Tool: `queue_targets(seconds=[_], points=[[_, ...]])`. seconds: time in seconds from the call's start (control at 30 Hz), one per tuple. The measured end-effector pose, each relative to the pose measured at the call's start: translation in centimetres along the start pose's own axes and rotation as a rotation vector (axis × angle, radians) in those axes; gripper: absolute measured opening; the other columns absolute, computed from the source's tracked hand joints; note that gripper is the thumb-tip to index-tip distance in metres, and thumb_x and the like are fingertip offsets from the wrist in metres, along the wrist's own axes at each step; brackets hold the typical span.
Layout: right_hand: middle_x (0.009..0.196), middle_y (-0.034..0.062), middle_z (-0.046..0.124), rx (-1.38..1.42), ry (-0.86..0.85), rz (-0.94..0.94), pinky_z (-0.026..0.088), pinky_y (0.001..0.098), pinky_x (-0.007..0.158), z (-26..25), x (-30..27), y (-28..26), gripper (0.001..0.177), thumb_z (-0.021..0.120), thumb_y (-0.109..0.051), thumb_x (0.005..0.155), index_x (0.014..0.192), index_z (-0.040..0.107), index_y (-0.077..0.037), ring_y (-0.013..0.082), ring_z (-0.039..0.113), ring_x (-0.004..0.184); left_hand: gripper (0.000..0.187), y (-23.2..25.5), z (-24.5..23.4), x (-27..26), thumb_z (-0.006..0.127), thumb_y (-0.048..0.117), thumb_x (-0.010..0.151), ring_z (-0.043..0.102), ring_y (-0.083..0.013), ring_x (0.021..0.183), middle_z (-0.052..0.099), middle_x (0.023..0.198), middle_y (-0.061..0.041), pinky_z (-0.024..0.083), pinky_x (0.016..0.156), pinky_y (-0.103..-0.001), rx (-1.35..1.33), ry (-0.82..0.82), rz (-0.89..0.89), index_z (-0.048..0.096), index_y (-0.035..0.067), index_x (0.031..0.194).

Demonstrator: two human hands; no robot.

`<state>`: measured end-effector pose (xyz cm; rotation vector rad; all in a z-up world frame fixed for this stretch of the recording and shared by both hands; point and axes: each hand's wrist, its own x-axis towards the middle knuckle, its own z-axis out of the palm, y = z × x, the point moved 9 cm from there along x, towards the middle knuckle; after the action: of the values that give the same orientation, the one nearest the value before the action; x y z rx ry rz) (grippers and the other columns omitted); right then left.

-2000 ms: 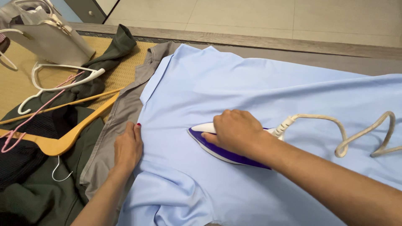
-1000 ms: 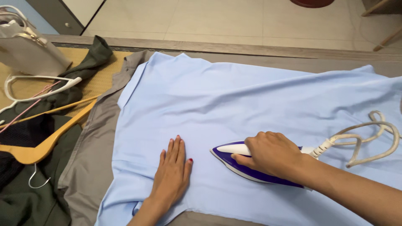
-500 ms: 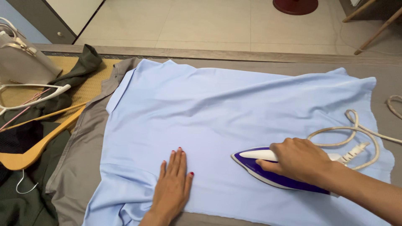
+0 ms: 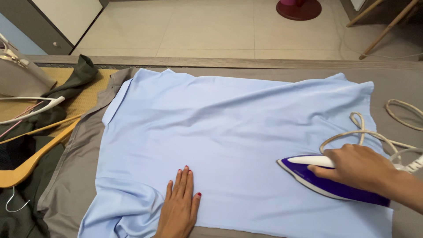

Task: The person irons a light blue shirt on a grey ironing board. They smooth the fabric with their hands, use a purple and white iron to press the sleeves and body, and reposition the shirt to continue ironing different sections.

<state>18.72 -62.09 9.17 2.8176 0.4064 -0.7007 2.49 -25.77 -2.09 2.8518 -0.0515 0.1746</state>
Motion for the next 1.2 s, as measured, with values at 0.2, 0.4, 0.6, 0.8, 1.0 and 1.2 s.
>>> queue_targets(seconds=[0.2, 0.4, 0.6, 0.8, 1.0, 1.2], points=[[0.079, 0.0128, 0.078, 0.004, -0.022, 0.05, 0.063, 0.0415, 0.083, 2.8, 1.0, 5.4, 0.062, 0.06, -0.068, 0.083, 0.103, 0.079, -0.013, 0.0295, 0.079, 0.078, 0.066, -0.6, 0.6, -0.1, 0.043, 0.033, 0.101, 0.017, -0.0343, 0.152, 0.024, 0.163, -0.02, 0.017, 0.117, -0.052, 0.014, -0.028, -0.034, 0.026, -0.003, 0.154], [0.075, 0.0114, 0.079, 0.075, -0.076, -0.107, 0.064, 0.0398, 0.073, 5.2, 0.3, 6.2, 0.062, 0.062, -0.068, 0.087, 0.103, 0.079, -0.011, 0.0251, 0.08, 0.071, 0.066, -0.6, 0.2, -0.2, 0.043, 0.032, 0.1, 0.017, -0.0343, 0.152, 0.024, 0.163, -0.02, 0.018, 0.117, -0.052, 0.002, 0.002, -0.024, 0.026, -0.003, 0.153], [0.071, 0.0095, 0.079, 0.013, -0.129, -0.167, 0.064, 0.0389, 0.072, 8.5, -1.6, 6.9, 0.054, 0.066, -0.065, 0.082, 0.107, 0.078, -0.019, 0.0248, 0.079, 0.067, 0.065, -1.1, 0.0, -0.6, 0.043, 0.031, 0.101, 0.017, -0.0343, 0.152, 0.024, 0.163, -0.02, 0.018, 0.118, -0.051, -0.009, 0.002, -0.029, 0.026, -0.003, 0.154], [0.065, 0.0036, 0.077, -0.033, -0.132, -0.335, 0.063, 0.0375, 0.063, 12.9, -2.2, 8.9, 0.051, 0.07, -0.067, 0.081, 0.098, 0.077, -0.019, 0.0211, 0.078, 0.06, 0.064, -1.1, -0.4, -0.8, 0.042, 0.031, 0.102, 0.016, -0.0354, 0.152, 0.023, 0.163, -0.021, 0.017, 0.117, -0.052, -0.026, -0.001, -0.028, 0.026, -0.004, 0.154], [0.066, 0.0067, 0.072, -0.098, -0.166, -0.387, 0.06, 0.0407, 0.067, 12.6, -4.5, 5.4, 0.055, 0.063, -0.068, 0.088, 0.095, 0.071, -0.015, 0.0252, 0.075, 0.064, 0.064, -0.8, -0.9, -0.7, 0.042, 0.03, 0.102, 0.017, -0.0354, 0.152, 0.024, 0.163, -0.021, 0.018, 0.117, -0.052, -0.012, 0.008, -0.014, 0.026, -0.004, 0.153], [0.069, 0.0116, 0.068, -0.142, -0.238, -0.372, 0.057, 0.046, 0.072, 9.2, -6.6, -1.7, 0.058, 0.052, -0.065, 0.097, 0.096, 0.065, -0.009, 0.0315, 0.07, 0.068, 0.065, -0.8, -1.0, -0.7, 0.043, 0.03, 0.101, 0.018, -0.0356, 0.151, 0.024, 0.162, -0.022, 0.019, 0.117, -0.052, 0.013, 0.033, 0.005, 0.026, -0.005, 0.153]])
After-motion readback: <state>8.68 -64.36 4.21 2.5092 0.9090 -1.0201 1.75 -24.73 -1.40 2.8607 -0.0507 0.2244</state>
